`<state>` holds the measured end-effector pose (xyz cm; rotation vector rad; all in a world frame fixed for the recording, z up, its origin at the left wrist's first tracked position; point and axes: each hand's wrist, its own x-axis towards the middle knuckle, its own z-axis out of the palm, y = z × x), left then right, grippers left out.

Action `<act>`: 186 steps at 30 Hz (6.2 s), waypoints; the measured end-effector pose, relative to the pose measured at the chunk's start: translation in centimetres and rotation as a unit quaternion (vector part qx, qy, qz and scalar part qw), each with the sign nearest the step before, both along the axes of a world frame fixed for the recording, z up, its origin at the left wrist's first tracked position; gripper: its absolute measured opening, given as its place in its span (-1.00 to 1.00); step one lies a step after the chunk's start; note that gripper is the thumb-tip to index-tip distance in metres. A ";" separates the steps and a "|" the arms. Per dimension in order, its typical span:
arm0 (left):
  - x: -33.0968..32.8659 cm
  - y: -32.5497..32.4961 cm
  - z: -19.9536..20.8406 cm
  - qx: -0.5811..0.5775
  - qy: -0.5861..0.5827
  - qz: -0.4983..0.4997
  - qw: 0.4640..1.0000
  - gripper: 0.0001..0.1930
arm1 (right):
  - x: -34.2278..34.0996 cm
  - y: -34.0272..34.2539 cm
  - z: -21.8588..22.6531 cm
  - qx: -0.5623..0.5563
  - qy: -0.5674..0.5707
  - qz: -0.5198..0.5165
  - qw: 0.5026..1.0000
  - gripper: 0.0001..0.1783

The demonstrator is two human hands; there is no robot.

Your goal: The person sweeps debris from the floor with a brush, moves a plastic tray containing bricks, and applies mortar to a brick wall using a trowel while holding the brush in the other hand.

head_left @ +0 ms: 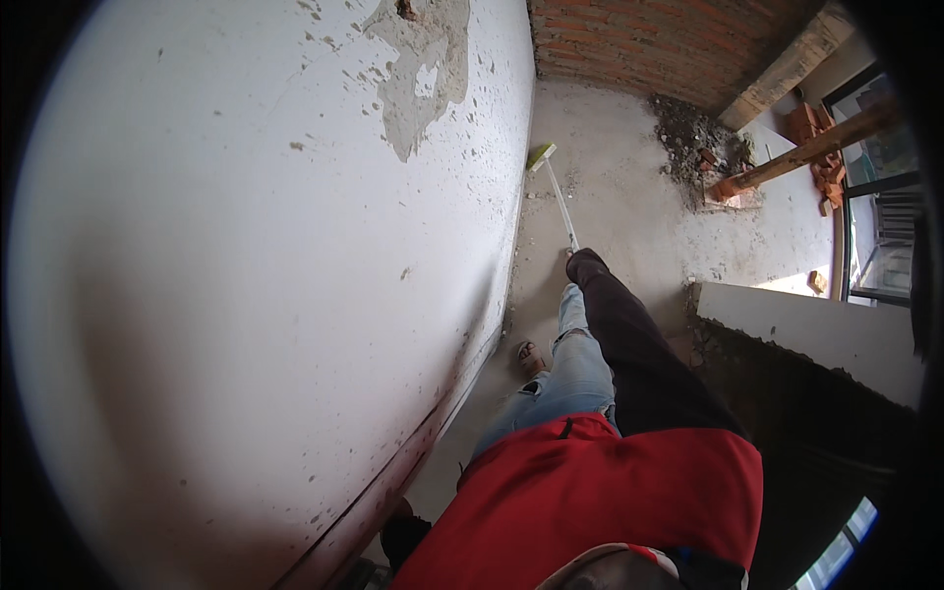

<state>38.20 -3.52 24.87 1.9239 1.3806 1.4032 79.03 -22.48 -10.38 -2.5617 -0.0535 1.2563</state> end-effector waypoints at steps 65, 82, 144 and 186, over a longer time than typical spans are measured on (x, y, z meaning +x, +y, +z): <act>-1.7 -0.3 9.3 0.255 0.637 0.576 0.444 -0.63 | -28.5 -30.6 -9.7 0.096 -0.095 -0.170 0.976 -0.77; -0.7 -1.0 9.8 0.194 0.694 0.617 0.316 -0.58 | -1.2 -9.4 -3.7 -0.053 0.035 -0.103 0.993 -0.72; 0.6 -1.5 12.2 0.292 -0.175 -0.271 0.900 -0.30 | -41.6 -17.0 16.6 0.054 0.085 -0.101 0.990 -0.67; 0.5 -1.4 12.4 0.338 -0.166 -0.259 0.890 -0.34 | -50.3 -20.2 12.9 0.024 0.053 0.044 0.997 -0.70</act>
